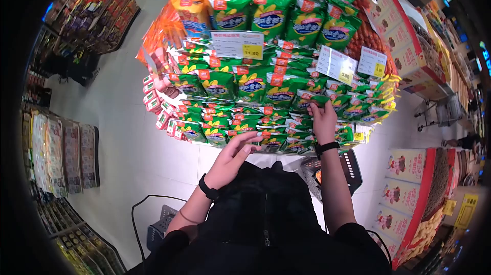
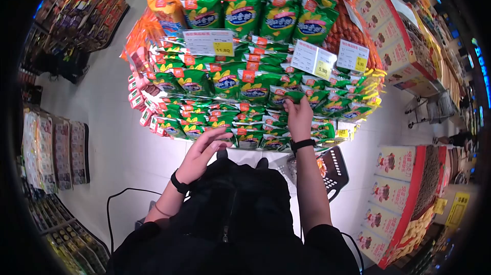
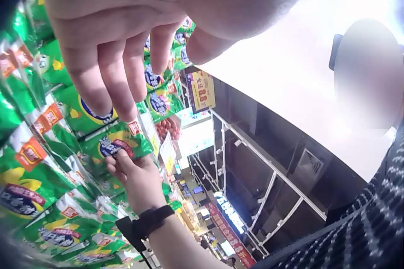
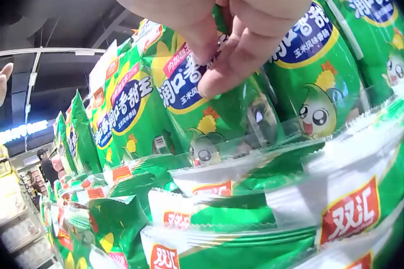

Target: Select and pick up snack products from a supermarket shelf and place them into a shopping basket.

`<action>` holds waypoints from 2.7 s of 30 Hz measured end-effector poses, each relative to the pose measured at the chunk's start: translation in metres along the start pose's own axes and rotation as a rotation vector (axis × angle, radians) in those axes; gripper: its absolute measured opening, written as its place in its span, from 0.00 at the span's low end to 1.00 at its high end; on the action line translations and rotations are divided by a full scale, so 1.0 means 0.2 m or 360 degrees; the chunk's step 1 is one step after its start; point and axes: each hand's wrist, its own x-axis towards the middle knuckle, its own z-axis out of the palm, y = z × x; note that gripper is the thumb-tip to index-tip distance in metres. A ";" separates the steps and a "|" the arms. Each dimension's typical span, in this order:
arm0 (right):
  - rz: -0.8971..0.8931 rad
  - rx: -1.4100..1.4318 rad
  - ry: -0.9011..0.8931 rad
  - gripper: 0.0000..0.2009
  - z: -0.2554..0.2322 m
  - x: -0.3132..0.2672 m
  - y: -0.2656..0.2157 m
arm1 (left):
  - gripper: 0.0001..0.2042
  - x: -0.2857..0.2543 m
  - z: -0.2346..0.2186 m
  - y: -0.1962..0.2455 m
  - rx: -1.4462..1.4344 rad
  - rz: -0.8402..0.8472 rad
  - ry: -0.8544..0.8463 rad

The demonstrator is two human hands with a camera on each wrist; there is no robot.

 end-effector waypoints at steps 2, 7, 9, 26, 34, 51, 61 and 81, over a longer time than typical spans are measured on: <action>-0.0051 -0.0347 0.0100 0.14 -0.03 -0.01 -0.08 | 0.23 -0.02 -0.07 -0.01 -0.0051 0.0001 0.0045; 0.0452 -0.0319 0.0090 0.20 -0.06 -0.01 -0.21 | 0.20 -0.05 -0.20 0.00 -0.0106 0.0004 0.0058; 0.0538 -0.0246 0.0044 0.25 -0.04 0.01 -0.19 | 0.19 -0.06 -0.25 -0.02 -0.0096 -0.0010 0.0033; 0.0177 0.0227 -0.0500 0.12 0.61 -0.29 -0.77 | 0.15 -0.06 -0.57 0.02 0.0026 -0.0090 -0.0102; -0.0318 0.0093 -0.0229 0.19 1.06 -0.07 -0.93 | 0.16 -0.18 -0.77 0.09 -0.0012 -0.0080 -0.0094; -0.0530 0.0643 -0.0055 0.04 0.87 -0.37 -1.11 | 0.30 -0.12 -0.96 0.27 0.0377 0.0284 0.0233; 0.0355 0.0788 -0.0088 0.09 0.59 -0.54 -1.28 | 0.27 0.02 -0.63 0.26 0.0206 -0.0009 -0.0349; 0.0767 0.0669 -0.0549 0.12 0.73 -0.56 -1.03 | 0.25 -0.05 -0.68 0.21 0.0177 -0.0222 -0.0188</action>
